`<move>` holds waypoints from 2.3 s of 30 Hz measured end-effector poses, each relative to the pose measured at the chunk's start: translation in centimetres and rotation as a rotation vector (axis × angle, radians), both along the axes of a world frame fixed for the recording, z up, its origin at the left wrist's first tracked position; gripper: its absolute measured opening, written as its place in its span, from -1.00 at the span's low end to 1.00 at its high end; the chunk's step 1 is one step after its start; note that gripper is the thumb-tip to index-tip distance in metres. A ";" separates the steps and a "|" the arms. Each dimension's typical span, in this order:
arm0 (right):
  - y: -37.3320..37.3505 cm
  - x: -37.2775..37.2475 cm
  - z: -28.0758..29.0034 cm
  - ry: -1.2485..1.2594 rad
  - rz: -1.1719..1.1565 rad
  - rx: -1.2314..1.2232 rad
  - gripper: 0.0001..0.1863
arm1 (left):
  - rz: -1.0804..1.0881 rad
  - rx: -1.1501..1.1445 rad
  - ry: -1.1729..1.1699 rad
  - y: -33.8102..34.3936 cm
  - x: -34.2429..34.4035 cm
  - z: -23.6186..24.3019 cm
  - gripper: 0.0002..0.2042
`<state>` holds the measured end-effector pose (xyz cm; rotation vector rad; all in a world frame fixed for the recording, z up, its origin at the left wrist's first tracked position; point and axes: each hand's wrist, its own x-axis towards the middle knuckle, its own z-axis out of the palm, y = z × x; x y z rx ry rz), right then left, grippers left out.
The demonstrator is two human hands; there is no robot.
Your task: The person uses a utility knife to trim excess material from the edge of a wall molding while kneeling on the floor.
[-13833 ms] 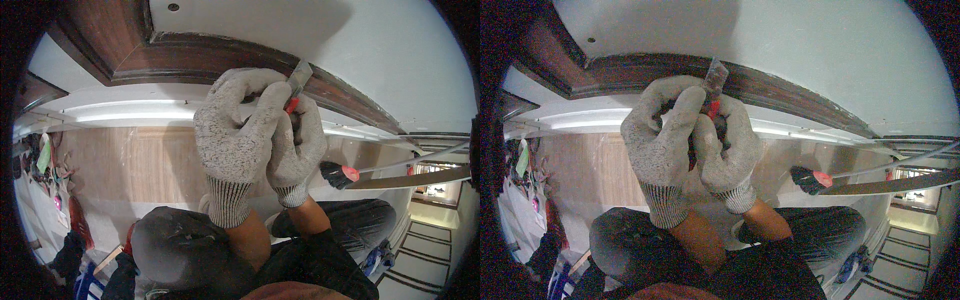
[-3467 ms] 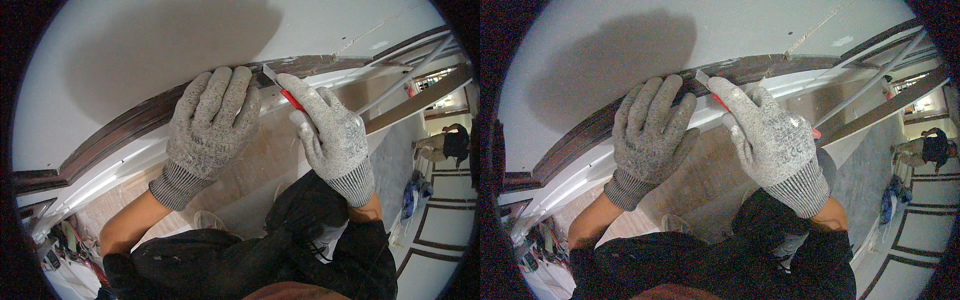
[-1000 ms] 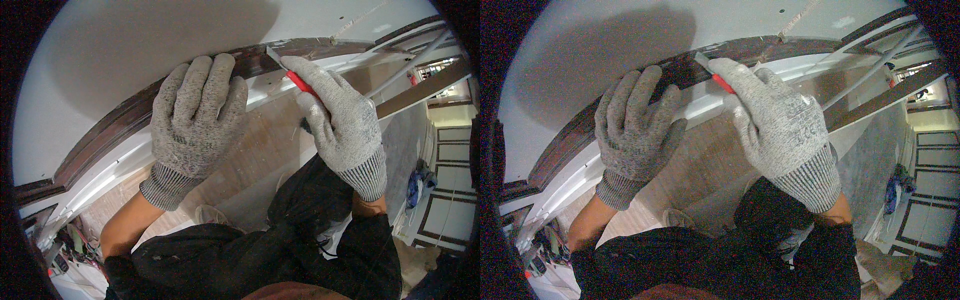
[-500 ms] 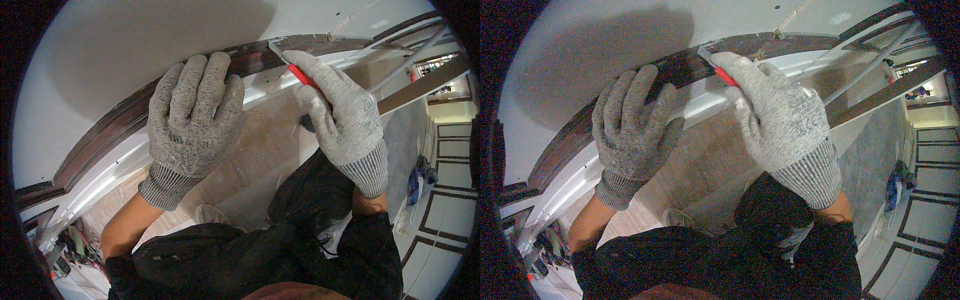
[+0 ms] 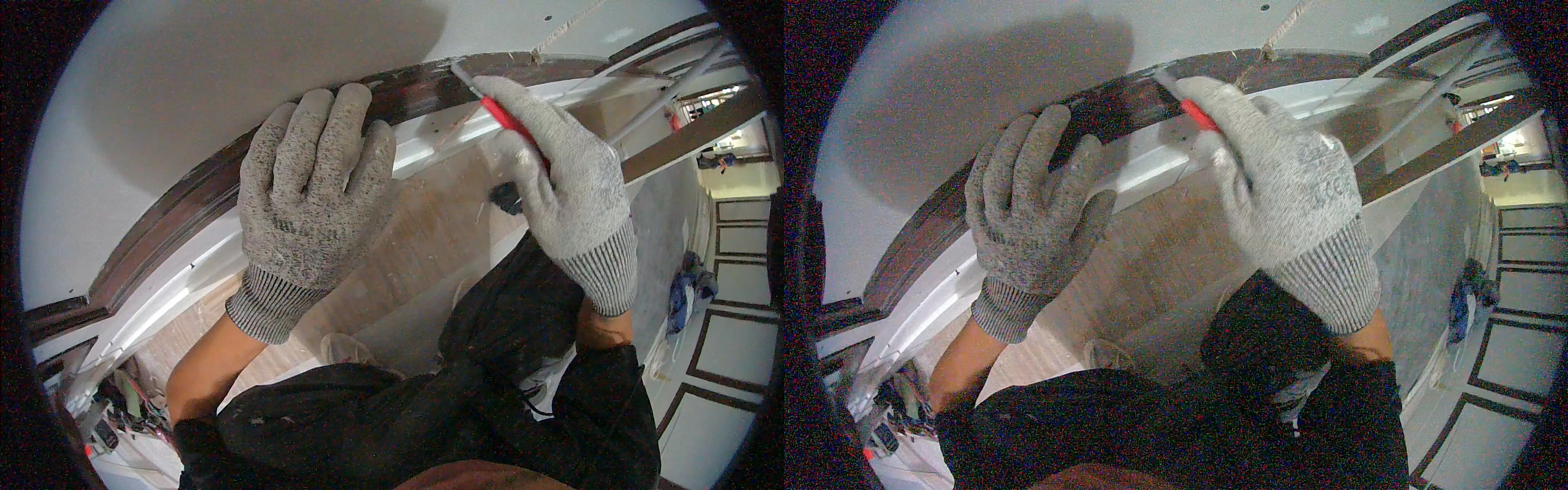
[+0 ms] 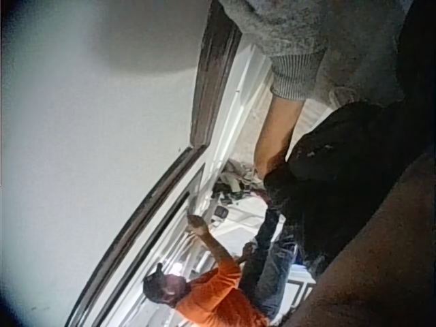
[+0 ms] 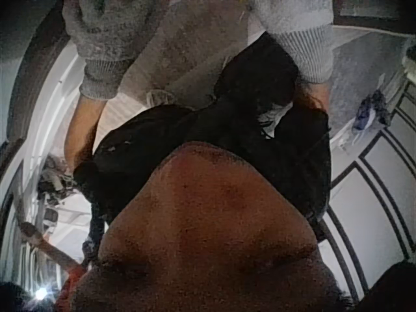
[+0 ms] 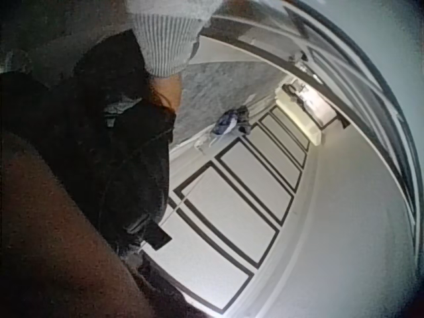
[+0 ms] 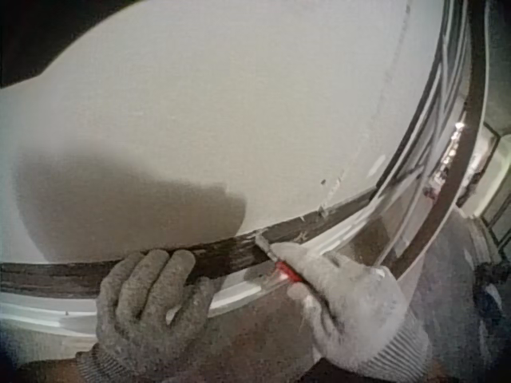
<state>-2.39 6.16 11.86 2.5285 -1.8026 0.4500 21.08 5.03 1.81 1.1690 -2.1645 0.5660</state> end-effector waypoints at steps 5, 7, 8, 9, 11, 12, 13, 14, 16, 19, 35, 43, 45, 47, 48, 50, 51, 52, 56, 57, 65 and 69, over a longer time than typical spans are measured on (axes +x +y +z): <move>-0.1 -0.1 0.0 -0.004 0.038 0.002 -0.58 | 0.006 -0.046 -0.049 -0.3 0.3 -0.5 -0.51; -0.1 -0.1 0.4 -0.025 0.045 0.009 -0.58 | 0.005 0.000 -0.017 -0.1 -0.2 0.1 -0.51; -0.1 -0.4 0.4 -0.003 0.030 0.002 -0.58 | 0.003 0.021 0.000 -0.1 -0.4 0.3 -0.51; -0.3 -0.6 0.4 0.019 0.015 -0.005 -0.58 | -0.004 0.021 0.003 -0.1 -0.5 0.4 -0.51; -0.4 -0.6 0.1 0.018 0.015 0.001 -0.58 | -0.008 0.028 0.003 0.0 -0.3 0.2 -0.51; -0.2 -0.4 0.0 -0.001 0.024 0.010 -0.58 | -0.003 0.030 0.002 0.1 -0.3 0.0 -0.52; 0.0 -0.3 0.2 -0.020 0.030 0.015 -0.58 | -0.003 0.029 0.002 0.1 -0.2 0.1 -0.52; -0.1 -0.3 0.3 -0.005 0.017 0.011 -0.58 | -0.004 0.028 0.001 0.1 -0.2 0.2 -0.52; -0.3 -0.4 0.3 0.023 -0.005 0.002 -0.58 | -0.002 0.031 -0.001 0.3 0.0 0.3 -0.52; 0.7 0.3 0.7 -0.101 0.165 0.085 -0.58 | -0.009 -0.024 0.001 0.2 0.5 0.3 -0.52; 1.0 -3.4 2.5 -0.700 0.361 0.210 -0.59 | -0.247 0.237 -0.038 -5.8 -7.6 1.4 -0.47; 1.2 -3.7 1.0 -0.707 0.403 0.213 -0.54 | -0.177 0.174 -0.233 -6.3 -9.9 1.4 -0.42; 1.1 -3.9 0.6 -0.709 0.408 0.125 -0.59 | -0.179 0.119 -0.179 -5.7 -10.2 2.1 -0.42; 0.7 -4.1 -0.2 -0.724 0.450 0.054 -0.57 | -0.192 0.145 -0.143 -5.7 -9.5 2.2 -0.43; 0.6 -3.7 -0.1 -0.733 0.455 0.089 -0.57 | -0.224 0.266 0.019 -5.9 -8.9 1.6 -0.44; 0.3 -3.4 -0.2 -0.741 0.470 0.114 -0.55 | -0.192 0.188 -0.086 -5.7 -7.8 2.2 -0.45; 0.1 -3.6 -0.5 -0.741 0.482 0.102 -0.54 | -0.181 0.150 -0.137 -5.5 -7.6 2.8 -0.46; 0.1 -3.9 -0.6 -0.741 0.492 0.091 -0.52 | -0.211 0.196 -0.074 -5.2 -7.6 3.2 -0.47; 0.5 -4.4 0.5 -0.744 0.489 0.190 -0.52 | -0.197 0.224 -0.046 -3.7 -6.9 4.4 -0.48; 0.7 -4.6 1.2 -0.742 0.483 0.238 -0.51 | -0.160 0.192 -0.095 -3.2 -6.5 4.6 -0.48; 1.3 -6.0 0.0 -0.887 0.585 0.013 -0.53 | 0.105 0.306 -0.269 -1.4 -5.7 6.3 -0.40; 1.3 -5.6 0.5 -0.874 0.526 -0.024 -0.54 | -0.212 0.258 -0.134 -3.1 -7.8 5.8 -0.45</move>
